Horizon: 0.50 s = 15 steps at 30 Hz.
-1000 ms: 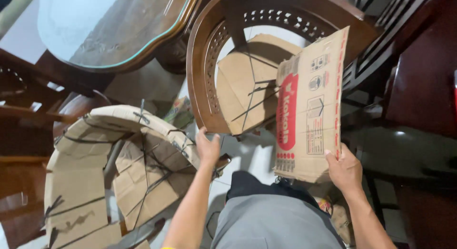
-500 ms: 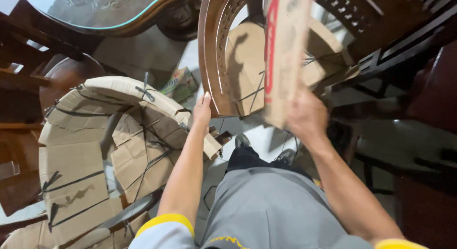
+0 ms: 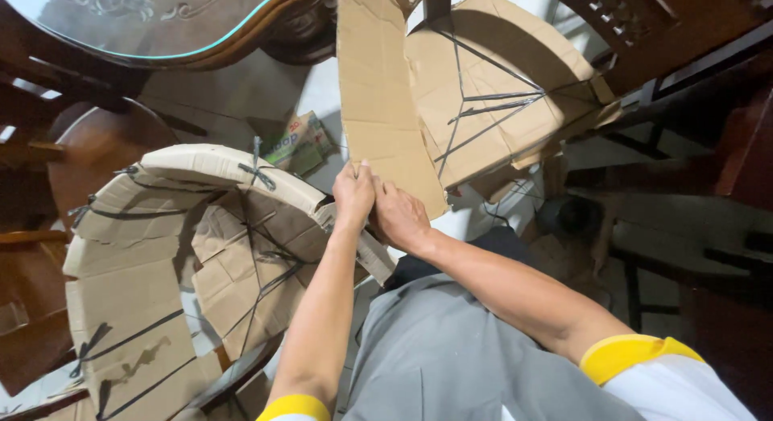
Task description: Wrapping a wooden chair with cardboard and securing it with plastic straps
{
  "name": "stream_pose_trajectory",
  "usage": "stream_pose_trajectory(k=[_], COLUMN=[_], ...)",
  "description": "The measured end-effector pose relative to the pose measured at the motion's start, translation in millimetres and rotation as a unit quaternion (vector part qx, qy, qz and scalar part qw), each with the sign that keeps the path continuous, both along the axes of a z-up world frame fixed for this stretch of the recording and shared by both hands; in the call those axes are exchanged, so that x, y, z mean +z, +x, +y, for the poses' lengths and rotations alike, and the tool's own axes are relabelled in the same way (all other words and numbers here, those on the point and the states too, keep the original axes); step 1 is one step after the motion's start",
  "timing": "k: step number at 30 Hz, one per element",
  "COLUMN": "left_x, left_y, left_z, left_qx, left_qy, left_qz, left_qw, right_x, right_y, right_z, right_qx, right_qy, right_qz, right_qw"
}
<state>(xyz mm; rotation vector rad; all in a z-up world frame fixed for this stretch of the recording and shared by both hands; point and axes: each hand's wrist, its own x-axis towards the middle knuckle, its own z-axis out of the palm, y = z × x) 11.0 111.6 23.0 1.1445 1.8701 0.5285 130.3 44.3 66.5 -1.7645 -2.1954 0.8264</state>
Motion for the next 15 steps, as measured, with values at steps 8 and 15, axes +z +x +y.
stream_pose_trajectory(k=[8,15], left_x=[1,-1], left_y=[6,13], left_z=[16,25], left_qx=[0.002,0.030], left_qy=[0.004,0.005], left_qz=[0.062,0.098], left_qw=[0.998,0.995], right_x=[52,-24], right_y=[49,103], right_z=[23,43], right_qx=[0.004,0.028], right_qy=[-0.220,-0.263], right_qz=[0.145,0.165], right_qw=[0.965,0.950])
